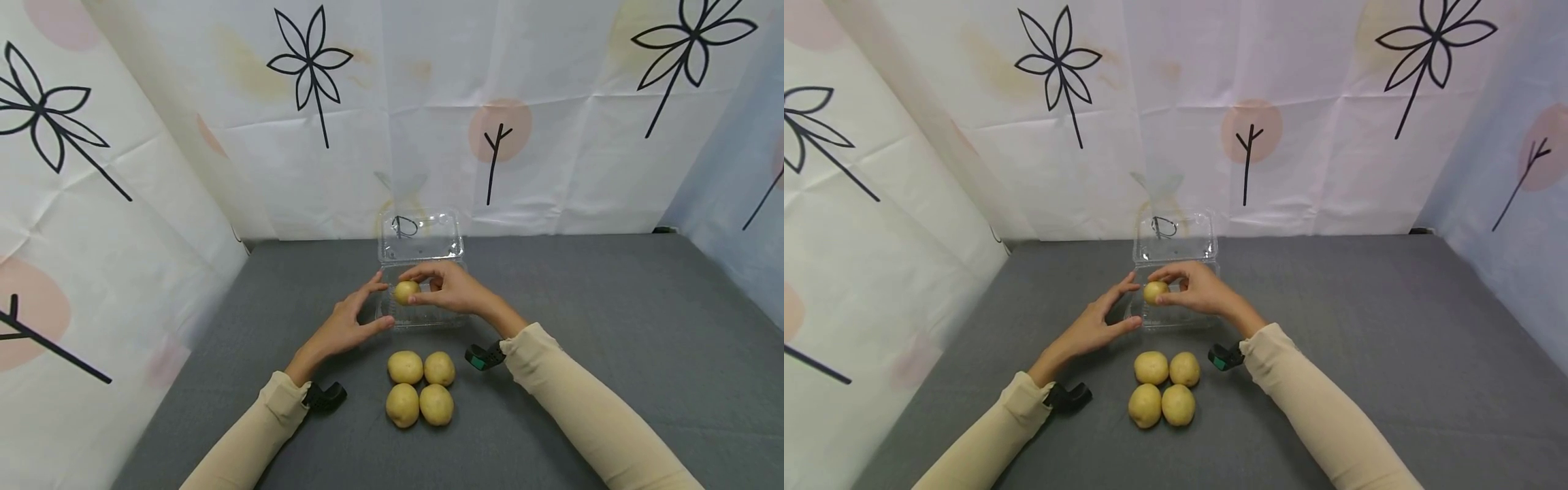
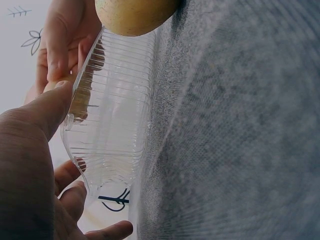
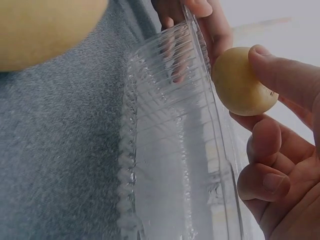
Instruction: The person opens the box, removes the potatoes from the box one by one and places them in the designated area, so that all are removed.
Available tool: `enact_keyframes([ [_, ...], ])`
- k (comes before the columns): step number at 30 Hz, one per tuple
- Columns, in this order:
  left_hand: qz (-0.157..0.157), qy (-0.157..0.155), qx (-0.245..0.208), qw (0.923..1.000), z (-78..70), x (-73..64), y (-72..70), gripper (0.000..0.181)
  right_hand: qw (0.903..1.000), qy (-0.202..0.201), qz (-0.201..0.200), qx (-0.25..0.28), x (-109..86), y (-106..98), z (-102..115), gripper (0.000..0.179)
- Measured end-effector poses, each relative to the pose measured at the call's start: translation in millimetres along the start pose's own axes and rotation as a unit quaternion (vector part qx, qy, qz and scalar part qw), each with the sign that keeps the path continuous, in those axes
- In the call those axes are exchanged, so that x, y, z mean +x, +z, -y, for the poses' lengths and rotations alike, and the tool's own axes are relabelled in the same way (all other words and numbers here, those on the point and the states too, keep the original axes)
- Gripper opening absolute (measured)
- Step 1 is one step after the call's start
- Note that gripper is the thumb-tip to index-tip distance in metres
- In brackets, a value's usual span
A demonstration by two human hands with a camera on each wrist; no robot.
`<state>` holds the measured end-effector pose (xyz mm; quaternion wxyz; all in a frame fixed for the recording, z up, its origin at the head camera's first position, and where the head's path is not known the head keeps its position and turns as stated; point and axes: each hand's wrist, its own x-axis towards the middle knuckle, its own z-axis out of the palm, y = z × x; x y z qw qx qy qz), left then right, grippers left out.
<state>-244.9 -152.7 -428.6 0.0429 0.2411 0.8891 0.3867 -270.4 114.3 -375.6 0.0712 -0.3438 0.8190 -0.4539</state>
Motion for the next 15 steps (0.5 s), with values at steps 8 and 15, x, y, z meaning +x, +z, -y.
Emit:
enact_keyframes([
  [8, 0.003, -0.004, 0.002, 1.0, -0.9, 0.6, 0.1, 0.071, 0.9999, -0.013, 0.0, 0.01, -11.2, -5, -1, 0.041],
  [15, 0.003, 0.0, 0.002, 1.0, -0.6, 0.1, 0.0, 0.071, 0.9997, -0.009, -0.004, 0.021, -23.7, -10, 1, 0.041],
])
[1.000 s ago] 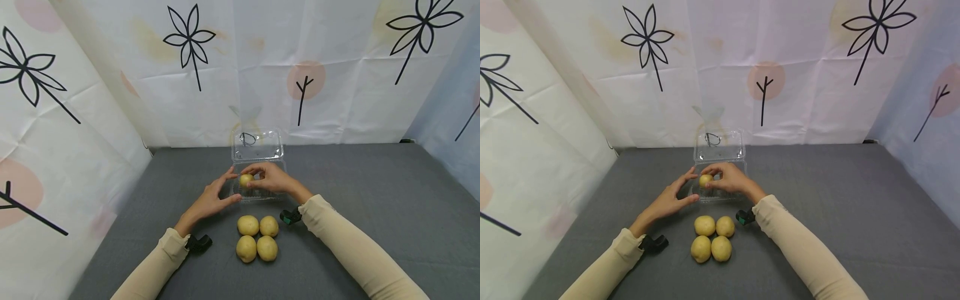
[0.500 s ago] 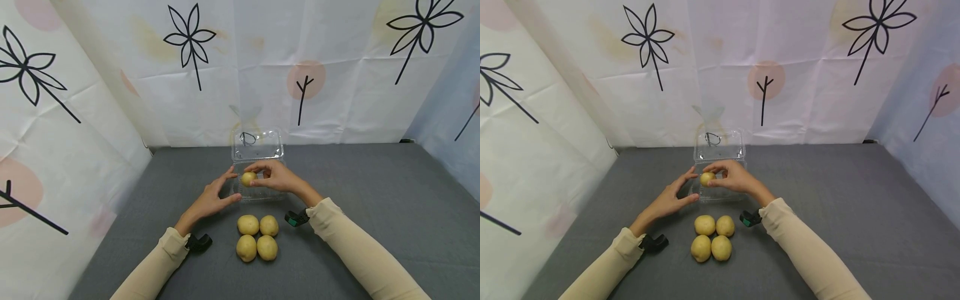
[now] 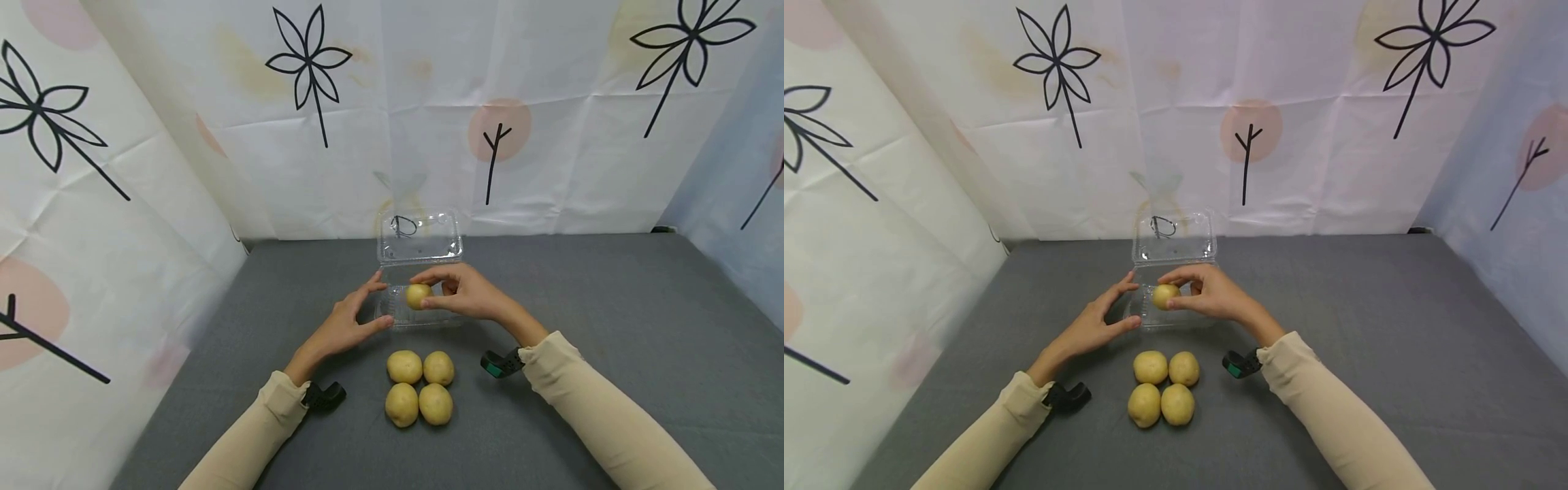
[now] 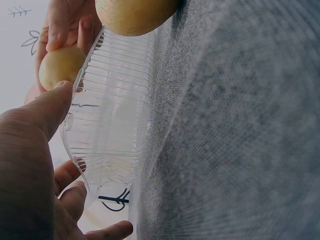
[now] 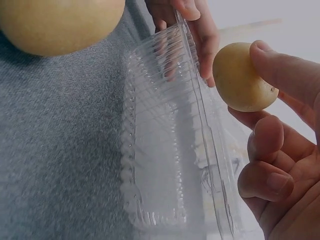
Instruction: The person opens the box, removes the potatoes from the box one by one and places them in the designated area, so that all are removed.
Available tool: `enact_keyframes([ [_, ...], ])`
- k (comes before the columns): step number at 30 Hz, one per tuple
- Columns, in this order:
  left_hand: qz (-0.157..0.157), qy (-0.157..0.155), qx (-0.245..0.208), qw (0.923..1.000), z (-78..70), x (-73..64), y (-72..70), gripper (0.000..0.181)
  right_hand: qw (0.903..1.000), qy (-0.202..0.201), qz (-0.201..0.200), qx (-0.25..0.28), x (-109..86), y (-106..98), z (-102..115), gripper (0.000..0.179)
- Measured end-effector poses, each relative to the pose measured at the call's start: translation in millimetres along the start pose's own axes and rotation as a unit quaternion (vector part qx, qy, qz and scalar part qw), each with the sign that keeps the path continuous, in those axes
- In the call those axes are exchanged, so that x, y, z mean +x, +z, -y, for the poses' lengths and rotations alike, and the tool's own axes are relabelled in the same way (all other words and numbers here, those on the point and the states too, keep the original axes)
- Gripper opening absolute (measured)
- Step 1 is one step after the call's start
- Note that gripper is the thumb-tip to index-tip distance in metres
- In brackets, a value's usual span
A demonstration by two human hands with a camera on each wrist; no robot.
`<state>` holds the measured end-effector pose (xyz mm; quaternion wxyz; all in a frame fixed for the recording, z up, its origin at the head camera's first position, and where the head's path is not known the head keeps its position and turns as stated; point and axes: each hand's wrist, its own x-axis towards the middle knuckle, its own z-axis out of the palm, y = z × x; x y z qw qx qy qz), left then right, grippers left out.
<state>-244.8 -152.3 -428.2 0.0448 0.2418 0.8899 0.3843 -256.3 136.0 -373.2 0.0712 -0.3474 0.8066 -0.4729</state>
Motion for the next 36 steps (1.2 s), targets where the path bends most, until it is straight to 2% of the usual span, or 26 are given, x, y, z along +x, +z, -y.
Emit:
enact_keyframes([
  [21, -0.001, -0.002, 0.003, 1.0, 0.9, 0.1, 1.7, 0.071, 0.9993, -0.013, -0.018, 0.031, -38.3, -5, 0, 0.041],
  [36, -0.003, -0.003, 0.003, 1.0, -0.5, -0.5, 1.0, 0.072, 0.999, -0.017, -0.008, 0.041, -61.5, -7, -2, 0.039],
])
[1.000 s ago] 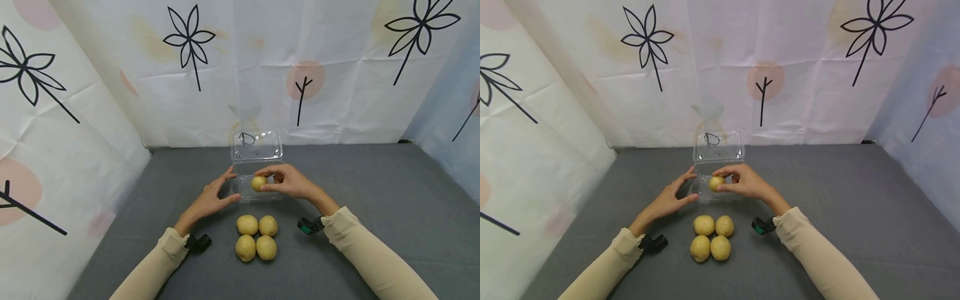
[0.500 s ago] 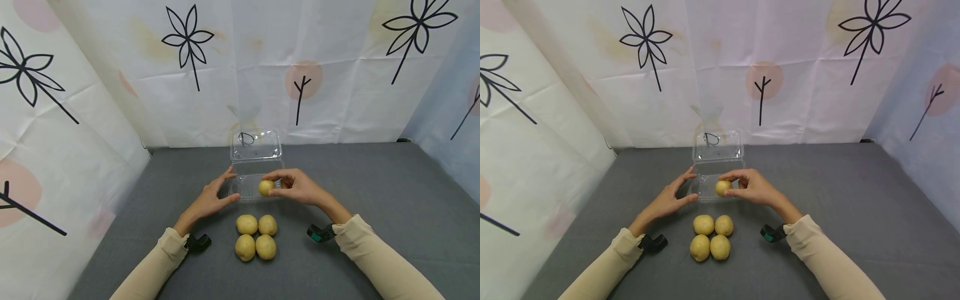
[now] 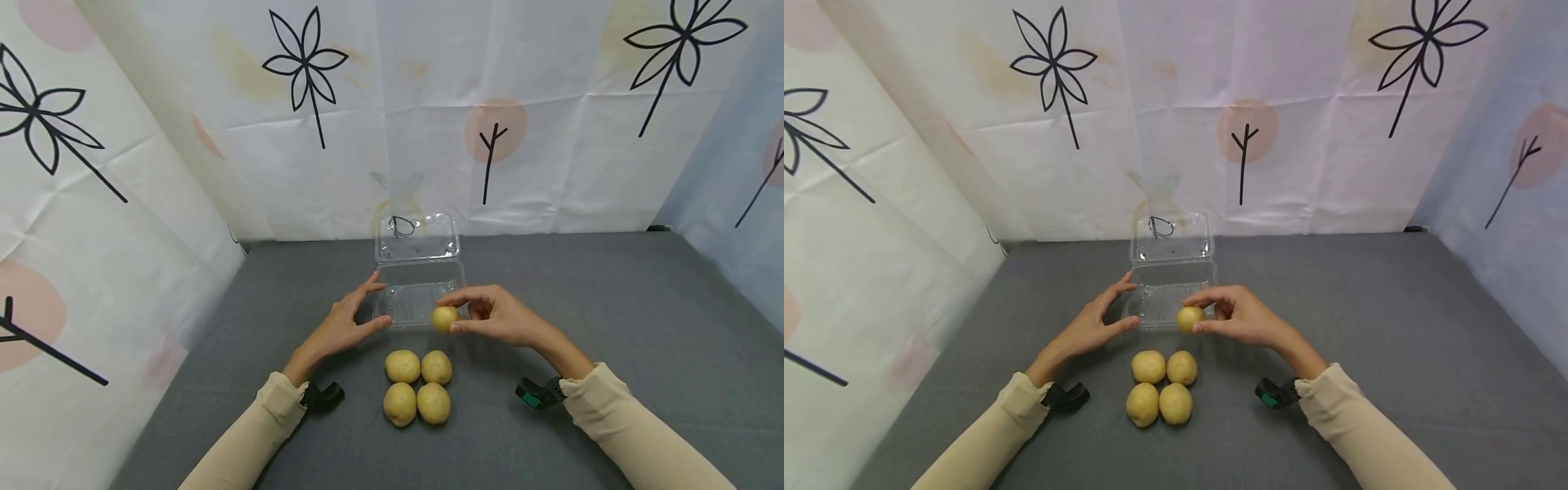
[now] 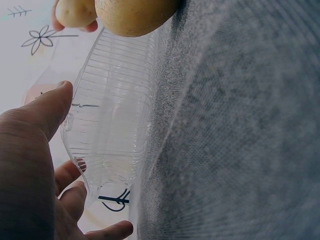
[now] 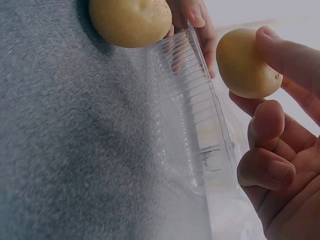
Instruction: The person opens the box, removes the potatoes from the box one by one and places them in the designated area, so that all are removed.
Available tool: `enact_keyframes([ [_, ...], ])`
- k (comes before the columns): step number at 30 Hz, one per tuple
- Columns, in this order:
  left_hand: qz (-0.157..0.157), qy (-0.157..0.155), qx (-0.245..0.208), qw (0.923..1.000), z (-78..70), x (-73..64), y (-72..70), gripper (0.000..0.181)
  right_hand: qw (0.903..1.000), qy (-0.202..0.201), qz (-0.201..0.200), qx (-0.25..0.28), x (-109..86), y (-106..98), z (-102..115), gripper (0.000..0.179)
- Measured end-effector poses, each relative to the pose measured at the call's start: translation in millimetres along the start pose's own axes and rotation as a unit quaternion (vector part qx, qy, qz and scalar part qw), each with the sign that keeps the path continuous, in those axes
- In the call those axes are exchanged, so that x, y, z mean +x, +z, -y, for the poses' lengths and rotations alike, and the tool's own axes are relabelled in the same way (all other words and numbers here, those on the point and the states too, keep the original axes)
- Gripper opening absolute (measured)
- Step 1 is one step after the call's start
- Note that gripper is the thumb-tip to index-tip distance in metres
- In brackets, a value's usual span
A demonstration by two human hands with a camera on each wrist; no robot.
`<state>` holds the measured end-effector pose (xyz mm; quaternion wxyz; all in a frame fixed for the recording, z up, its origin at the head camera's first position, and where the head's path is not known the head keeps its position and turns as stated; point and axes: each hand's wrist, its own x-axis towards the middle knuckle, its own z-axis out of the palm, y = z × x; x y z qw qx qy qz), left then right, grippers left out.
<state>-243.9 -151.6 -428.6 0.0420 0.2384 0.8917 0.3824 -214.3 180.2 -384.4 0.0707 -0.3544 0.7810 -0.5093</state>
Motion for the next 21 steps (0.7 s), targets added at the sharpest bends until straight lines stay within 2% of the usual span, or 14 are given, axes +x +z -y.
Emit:
enact_keyframes([
  [7, -0.002, 0.003, 0.004, 1.0, -1.0, 0.5, 0.8, 0.071, 0.9999, 0.012, 0.009, 0.002, -10.3, 0, -1, 0.039],
  [15, -0.002, 0.001, 0.002, 1.0, -0.6, 0.0, 0.4, 0.072, 0.9984, 0.02, 0.045, 0.029, -21.0, 4, 4, 0.04],
  [21, 0.0, -0.002, 0.005, 1.0, 2.1, 0.9, 0.6, 0.073, 0.9977, 0.01, 0.057, 0.037, -30.7, 6, 1, 0.037],
])
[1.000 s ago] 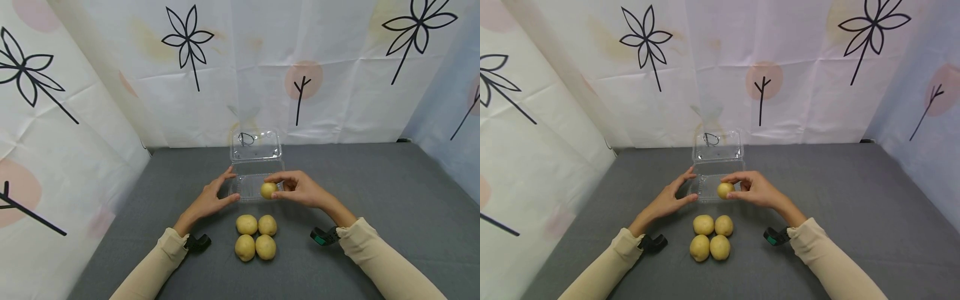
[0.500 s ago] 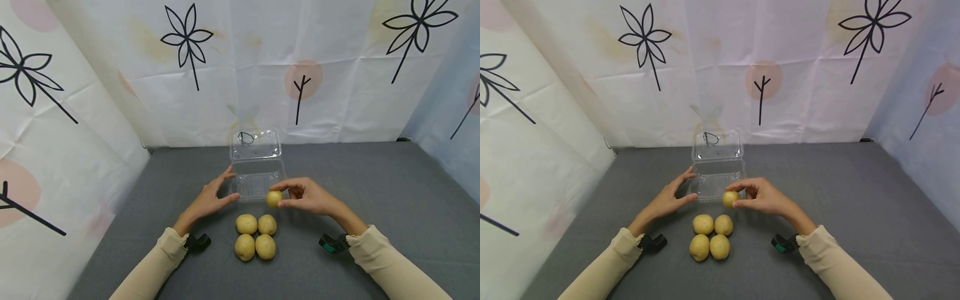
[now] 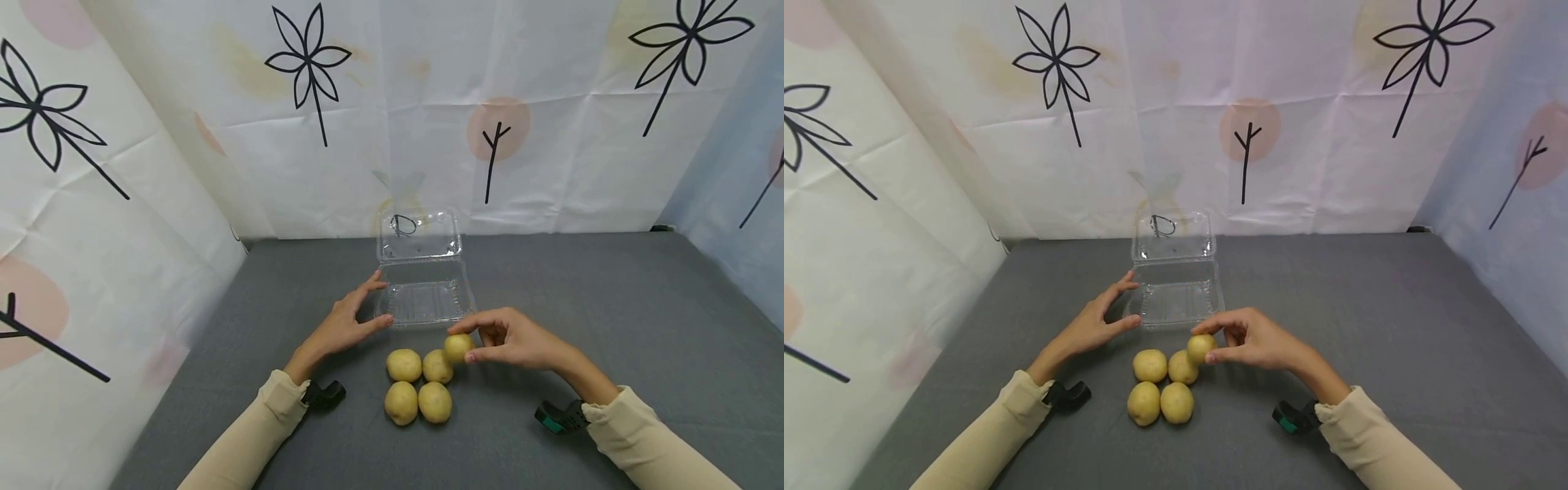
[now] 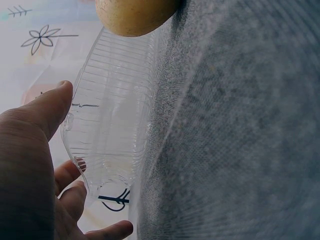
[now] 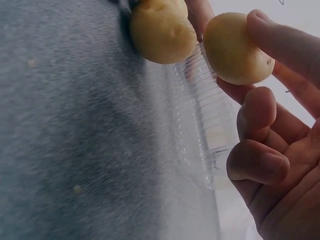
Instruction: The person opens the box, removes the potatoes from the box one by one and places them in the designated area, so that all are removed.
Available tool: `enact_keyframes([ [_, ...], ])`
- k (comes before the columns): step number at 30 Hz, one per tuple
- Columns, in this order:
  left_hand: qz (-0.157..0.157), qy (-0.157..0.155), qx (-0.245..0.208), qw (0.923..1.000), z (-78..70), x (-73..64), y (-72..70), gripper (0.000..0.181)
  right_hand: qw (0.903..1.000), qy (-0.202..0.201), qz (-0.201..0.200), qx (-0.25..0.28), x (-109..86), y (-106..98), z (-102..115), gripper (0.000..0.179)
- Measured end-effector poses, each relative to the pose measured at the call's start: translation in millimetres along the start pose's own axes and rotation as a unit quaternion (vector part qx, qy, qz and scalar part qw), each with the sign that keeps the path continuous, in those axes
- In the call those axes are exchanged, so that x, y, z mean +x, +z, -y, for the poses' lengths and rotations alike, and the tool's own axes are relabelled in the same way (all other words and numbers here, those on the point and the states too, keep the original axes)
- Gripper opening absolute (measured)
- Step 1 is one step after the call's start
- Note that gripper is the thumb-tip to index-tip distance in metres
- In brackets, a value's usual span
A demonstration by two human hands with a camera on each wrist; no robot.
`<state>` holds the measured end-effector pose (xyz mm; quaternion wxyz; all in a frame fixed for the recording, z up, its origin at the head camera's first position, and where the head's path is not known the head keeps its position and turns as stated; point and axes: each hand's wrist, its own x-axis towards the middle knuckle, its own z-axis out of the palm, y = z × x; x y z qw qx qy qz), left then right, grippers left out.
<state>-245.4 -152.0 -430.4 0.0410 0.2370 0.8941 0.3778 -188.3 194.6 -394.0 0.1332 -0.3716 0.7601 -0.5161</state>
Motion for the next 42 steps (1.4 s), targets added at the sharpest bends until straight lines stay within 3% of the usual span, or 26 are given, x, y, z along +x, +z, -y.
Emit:
enact_keyframes([
  [10, -0.003, -0.002, -0.006, 1.0, 3.1, -0.4, -0.4, 0.072, 0.9963, -0.013, 0.072, 0.045, -13.4, 8, -9, 0.037],
  [17, -0.005, -0.006, -0.003, 1.0, 2.9, -0.3, -1.2, 0.072, 0.9936, -0.021, 0.107, 0.03, -14.2, 15, -12, 0.037],
  [33, -0.006, 0.009, -0.001, 0.9999, 3.1, -1.3, -0.3, 0.069, 0.9964, 0.002, 0.084, 0.013, -16.4, 21, -15, 0.037],
  [42, -0.017, 0.022, -0.003, 0.9996, 3.2, 1.1, -3.5, 0.066, 0.9963, -0.011, 0.084, 0.017, -16.4, 13, -14, 0.041],
])
